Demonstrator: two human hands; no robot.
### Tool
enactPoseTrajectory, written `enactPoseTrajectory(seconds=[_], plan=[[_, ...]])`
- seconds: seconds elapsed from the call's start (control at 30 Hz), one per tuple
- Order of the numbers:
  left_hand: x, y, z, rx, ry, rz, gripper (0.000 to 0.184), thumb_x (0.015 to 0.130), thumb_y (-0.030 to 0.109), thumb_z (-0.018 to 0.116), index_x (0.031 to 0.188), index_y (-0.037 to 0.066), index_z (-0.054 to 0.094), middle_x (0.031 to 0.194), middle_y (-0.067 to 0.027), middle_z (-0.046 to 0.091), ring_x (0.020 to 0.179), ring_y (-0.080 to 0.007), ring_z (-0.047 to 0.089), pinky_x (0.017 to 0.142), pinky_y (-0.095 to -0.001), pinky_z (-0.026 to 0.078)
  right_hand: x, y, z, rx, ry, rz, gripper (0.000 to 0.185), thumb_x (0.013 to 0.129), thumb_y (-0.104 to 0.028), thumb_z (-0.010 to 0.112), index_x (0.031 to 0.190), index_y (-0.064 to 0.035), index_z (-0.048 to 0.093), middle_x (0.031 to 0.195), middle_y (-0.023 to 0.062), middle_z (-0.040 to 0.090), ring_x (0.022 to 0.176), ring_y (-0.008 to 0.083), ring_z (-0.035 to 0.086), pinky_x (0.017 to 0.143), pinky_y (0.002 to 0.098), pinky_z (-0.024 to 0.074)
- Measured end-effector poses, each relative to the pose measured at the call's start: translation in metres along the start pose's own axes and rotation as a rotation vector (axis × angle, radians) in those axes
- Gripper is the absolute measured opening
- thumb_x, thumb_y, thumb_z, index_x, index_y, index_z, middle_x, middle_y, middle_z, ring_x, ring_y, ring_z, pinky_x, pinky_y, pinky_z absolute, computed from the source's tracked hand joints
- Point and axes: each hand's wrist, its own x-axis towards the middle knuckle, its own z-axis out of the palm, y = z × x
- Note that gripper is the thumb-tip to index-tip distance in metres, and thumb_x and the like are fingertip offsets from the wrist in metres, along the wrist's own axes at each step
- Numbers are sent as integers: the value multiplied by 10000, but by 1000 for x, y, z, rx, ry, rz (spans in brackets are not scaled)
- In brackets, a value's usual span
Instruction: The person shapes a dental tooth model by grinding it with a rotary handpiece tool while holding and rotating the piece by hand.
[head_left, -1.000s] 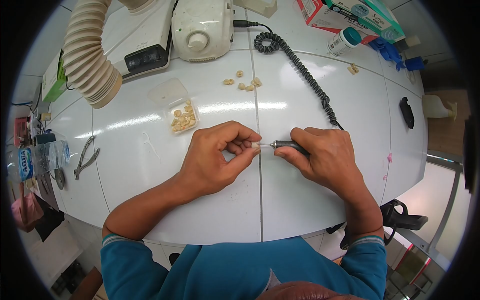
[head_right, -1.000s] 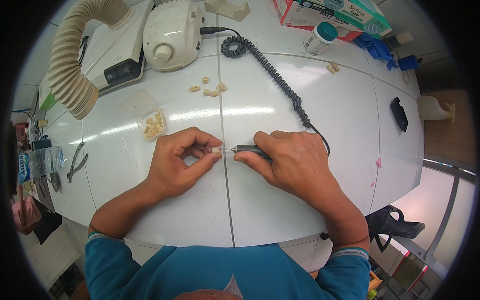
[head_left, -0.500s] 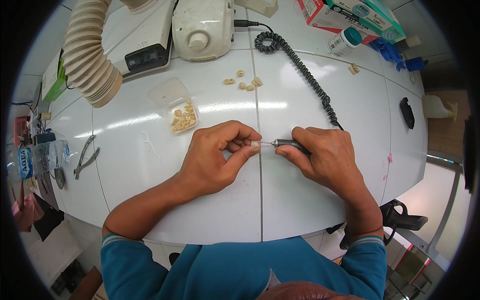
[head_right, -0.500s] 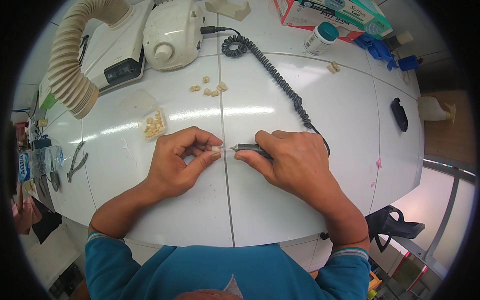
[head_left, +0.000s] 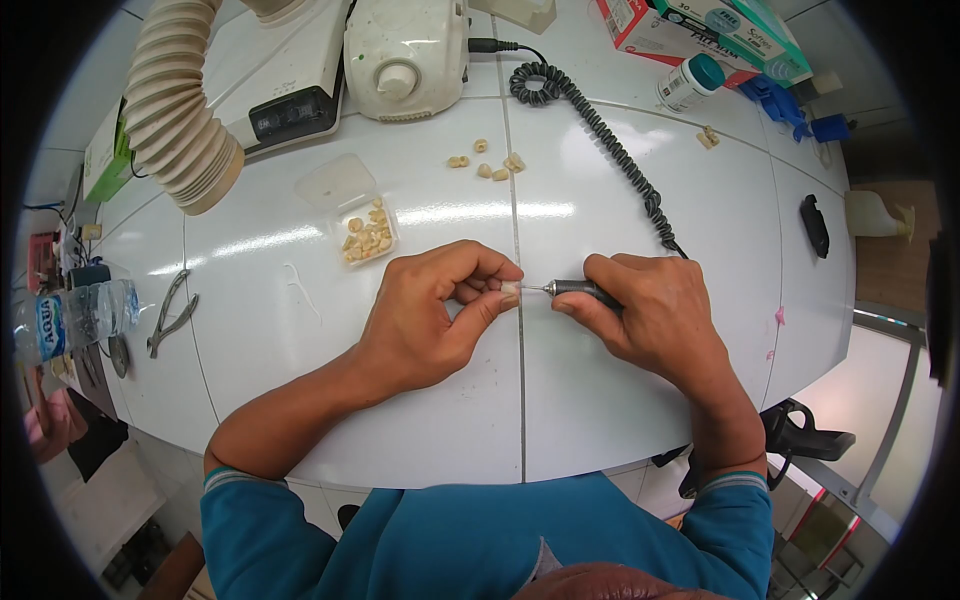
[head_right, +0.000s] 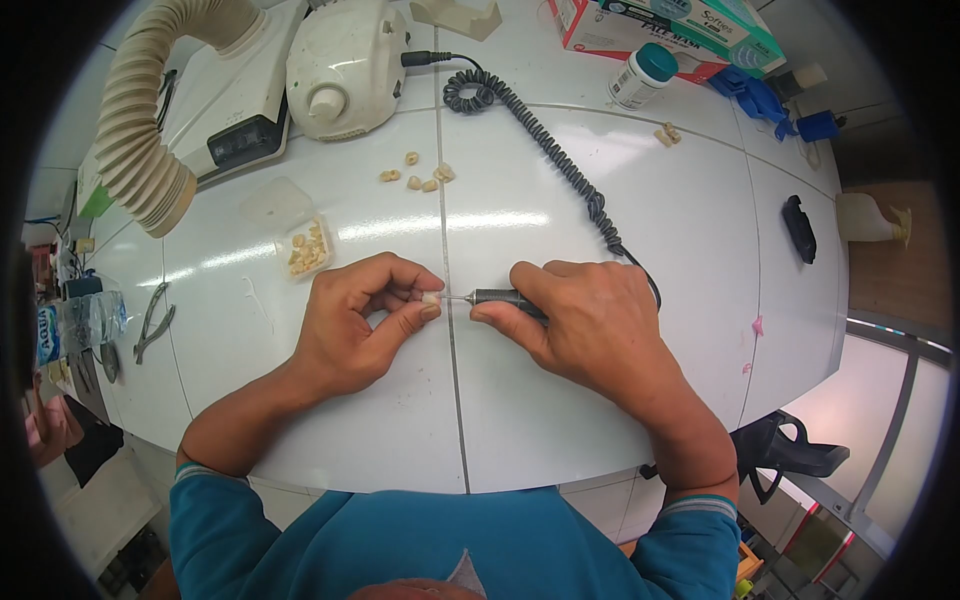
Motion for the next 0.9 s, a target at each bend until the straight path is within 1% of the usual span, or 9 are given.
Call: enactPoseTrajectory(seconds=[0.4, 0.5, 0.53, 0.57, 0.67, 0.77, 0.8, 0.83, 0.9], plan=[[-1, -2, 0, -19, 1, -29, 163, 1038, -7, 732, 1190, -58, 700, 1046, -108, 776, 912, -143, 756, 833, -286, 619, -1, -2, -5, 49, 13, 18, 518, 1052, -562, 725, 847, -87, 726, 644, 98, 670, 568, 330, 668, 534, 448, 487], [-1, -12, 0, -154, 82, -7, 180, 1068, 2, 714, 1234, -39, 658, 1083, -89, 740, 966, -139, 744, 840, -285, 618, 0, 4, -12, 185, 121, 157, 495, 1090, -514, 695, 861, -75, 707, 645, 120, 652, 570, 350, 654, 555, 451, 482], [-1, -12, -1, -218, 115, -2, 186, 1077, 5, 709, 1247, -31, 644, 1097, -84, 727, 987, -138, 739, 841, -285, 618, -1, 6, -18, 262, 195, 199, 484, 1120, -479, 667, 868, -66, 680, 626, 121, 607, 552, 356, 593, 564, 440, 459], [0, -5, -4, -203, 163, 79, 195, 1078, 2, 710, 1257, -27, 638, 1106, -87, 719, 998, -140, 734, 845, -286, 620, -4, 15, -18, 328, 336, 180, 513, 1150, -472, 630, 852, -55, 633, 610, 104, 532, 529, 305, 528, 560, 411, 434], [-10, 28, -14, -179, 311, 342, 257, 1061, -18, 736, 1292, -19, 621, 1128, -112, 696, 1015, -158, 726, 862, -303, 634, -12, 32, -24, 456, 633, 51, 599, 1184, -509, 558, 827, -29, 565, 642, 50, 491, 564, 152, 478, 554, 343, 392], [-19, 47, -26, -26, 205, 857, 305, 1042, -42, 749, 1312, -19, 610, 1128, -136, 691, 1011, -172, 730, 873, -311, 638, -15, 26, -31, 500, 799, -88, 651, 1190, -541, 531, 827, -4, 587, 657, 27, 503, 591, 98, 474, 553, 309, 386], [-17, 42, -27, 105, 190, 841, 322, 1017, -77, 758, 1303, -32, 618, 1145, -159, 689, 1025, -179, 735, 889, -309, 637, -8, 31, -27, 406, 683, 83, 637, 1176, -545, 562, 837, -7, 602, 639, 40, 507, 563, 128, 486, 548, 325, 396], [-11, 33, -17, 18, 203, 490, 285, 1010, -80, 761, 1270, -53, 647, 1124, -149, 721, 1004, -168, 738, 906, -304, 634, -3, 36, -24, 309, 575, 238, 625, 1162, -549, 594, 846, -10, 617, 621, 54, 512, 535, 158, 498, 544, 341, 405], [-3, 9, -6, -41, 175, 108, 203, 1007, -60, 770, 1197, -63, 699, 1086, -137, 768, 994, -161, 763, 917, -298, 646, 1, 41, -12, 222, 526, 291, 533, 1129, -488, 671, 846, -39, 633, 595, 99, 544, 507, 270, 498, 539, 391, 416]])
